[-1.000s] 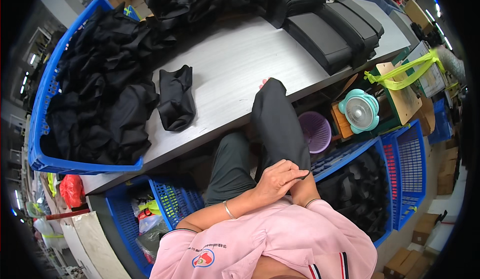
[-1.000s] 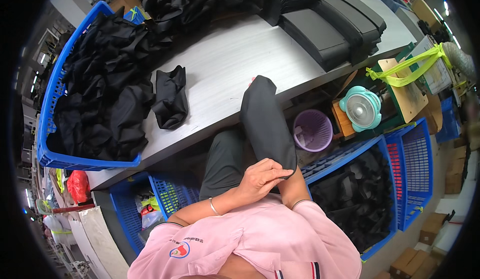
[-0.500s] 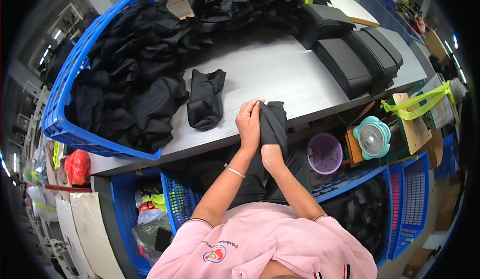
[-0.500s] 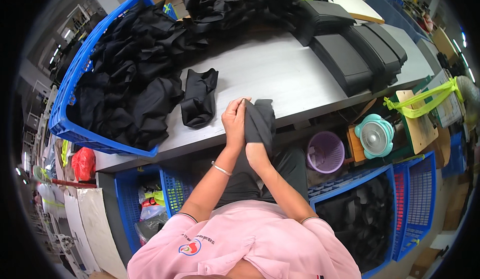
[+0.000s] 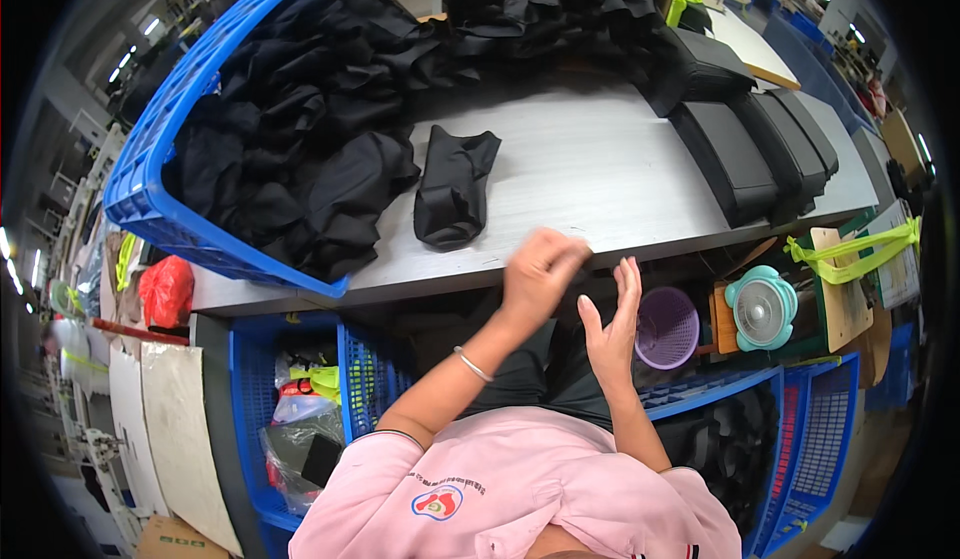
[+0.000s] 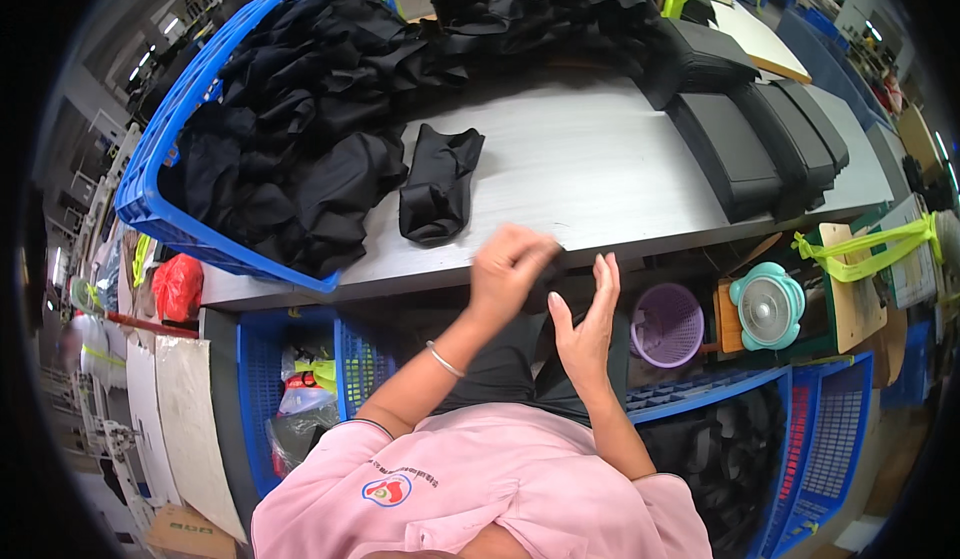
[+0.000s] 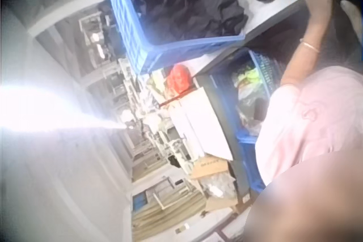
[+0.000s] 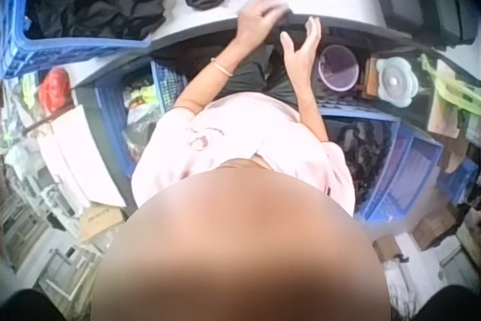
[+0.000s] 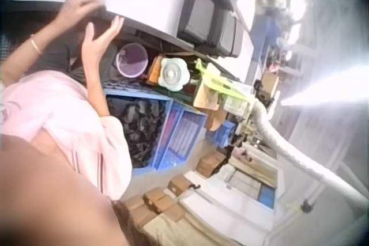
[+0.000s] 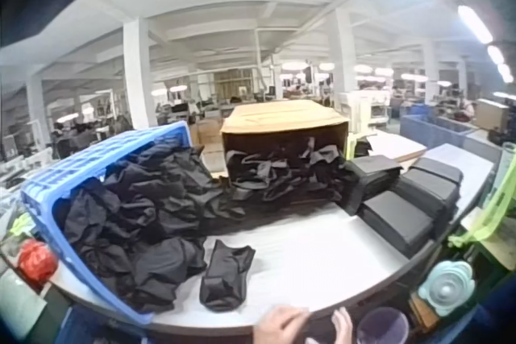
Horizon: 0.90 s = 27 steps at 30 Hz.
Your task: The person is inspecting and folding black fabric components for a product, likely part of a sports or recreation good manufacturing process.
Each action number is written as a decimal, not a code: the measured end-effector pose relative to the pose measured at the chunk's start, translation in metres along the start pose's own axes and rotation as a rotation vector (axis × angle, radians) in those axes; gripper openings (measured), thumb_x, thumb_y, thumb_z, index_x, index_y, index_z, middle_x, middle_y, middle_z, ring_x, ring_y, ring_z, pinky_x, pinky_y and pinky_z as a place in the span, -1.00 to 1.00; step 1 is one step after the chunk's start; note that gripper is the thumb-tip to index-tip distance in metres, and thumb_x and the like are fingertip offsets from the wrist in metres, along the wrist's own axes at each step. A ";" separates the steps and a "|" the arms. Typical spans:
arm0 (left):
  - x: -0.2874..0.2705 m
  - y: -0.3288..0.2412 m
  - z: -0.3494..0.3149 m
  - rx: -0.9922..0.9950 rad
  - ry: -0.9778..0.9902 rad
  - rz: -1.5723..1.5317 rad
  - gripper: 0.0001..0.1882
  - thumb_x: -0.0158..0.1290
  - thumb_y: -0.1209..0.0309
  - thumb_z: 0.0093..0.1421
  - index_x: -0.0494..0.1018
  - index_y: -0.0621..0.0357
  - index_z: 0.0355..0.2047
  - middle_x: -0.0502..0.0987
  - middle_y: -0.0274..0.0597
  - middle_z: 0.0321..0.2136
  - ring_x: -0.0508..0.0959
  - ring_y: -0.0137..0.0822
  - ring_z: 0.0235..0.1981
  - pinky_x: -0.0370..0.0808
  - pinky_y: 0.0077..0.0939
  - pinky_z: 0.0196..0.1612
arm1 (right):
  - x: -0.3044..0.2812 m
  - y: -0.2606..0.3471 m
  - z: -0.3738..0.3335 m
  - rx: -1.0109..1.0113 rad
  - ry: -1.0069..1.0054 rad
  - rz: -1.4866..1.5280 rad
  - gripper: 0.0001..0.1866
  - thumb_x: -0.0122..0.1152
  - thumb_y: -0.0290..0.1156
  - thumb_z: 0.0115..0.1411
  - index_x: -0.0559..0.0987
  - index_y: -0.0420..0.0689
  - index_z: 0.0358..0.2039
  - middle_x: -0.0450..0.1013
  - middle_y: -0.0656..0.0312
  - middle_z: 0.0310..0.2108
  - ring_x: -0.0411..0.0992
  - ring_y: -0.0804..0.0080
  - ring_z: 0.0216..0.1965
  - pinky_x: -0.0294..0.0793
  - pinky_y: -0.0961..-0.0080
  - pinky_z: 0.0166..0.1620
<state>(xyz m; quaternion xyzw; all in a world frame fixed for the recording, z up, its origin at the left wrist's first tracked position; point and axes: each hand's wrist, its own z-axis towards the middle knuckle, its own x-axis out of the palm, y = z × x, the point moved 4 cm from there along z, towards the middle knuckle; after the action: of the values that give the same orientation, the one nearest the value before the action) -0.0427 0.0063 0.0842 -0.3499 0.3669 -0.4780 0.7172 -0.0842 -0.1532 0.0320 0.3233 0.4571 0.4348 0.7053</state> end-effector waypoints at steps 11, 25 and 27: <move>-0.037 0.014 0.002 0.018 -0.126 0.054 -0.88 0.24 0.43 0.18 0.64 0.18 -0.29 0.59 -0.23 -0.48 0.58 -0.38 -0.45 0.51 -0.45 -0.38 | 0.007 0.026 -0.003 0.608 0.426 1.092 -0.76 0.27 -0.42 0.28 0.56 -0.24 -0.09 0.59 0.29 -0.24 0.53 0.65 -0.29 0.49 0.69 -0.22; 0.013 0.054 -0.115 -1.119 0.734 -1.518 -0.69 0.01 0.43 0.37 0.46 0.30 0.07 0.59 -0.17 -0.07 0.62 -0.39 -0.12 0.58 -0.45 -0.01 | 0.087 -0.008 0.030 0.189 0.498 0.431 -0.81 0.24 -0.38 0.32 0.61 -0.26 -0.33 0.43 0.41 -0.51 0.33 0.74 -0.40 0.40 0.67 -0.31; 0.016 0.061 -0.125 -1.127 0.739 -1.570 -0.69 0.01 0.43 0.37 0.46 0.30 0.07 0.59 -0.17 -0.07 0.61 -0.39 -0.12 0.58 -0.45 0.00 | 0.124 -0.021 0.000 0.225 0.672 0.577 -0.81 0.25 -0.37 0.31 0.60 -0.23 -0.37 0.40 0.45 -0.53 0.32 0.74 -0.42 0.38 0.69 -0.32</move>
<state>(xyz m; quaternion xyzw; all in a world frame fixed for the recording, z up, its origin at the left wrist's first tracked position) -0.1198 -0.0093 -0.0317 -0.6073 0.4033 -0.6477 -0.2216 -0.0525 -0.0491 -0.0316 0.3530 0.5964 0.6418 0.3282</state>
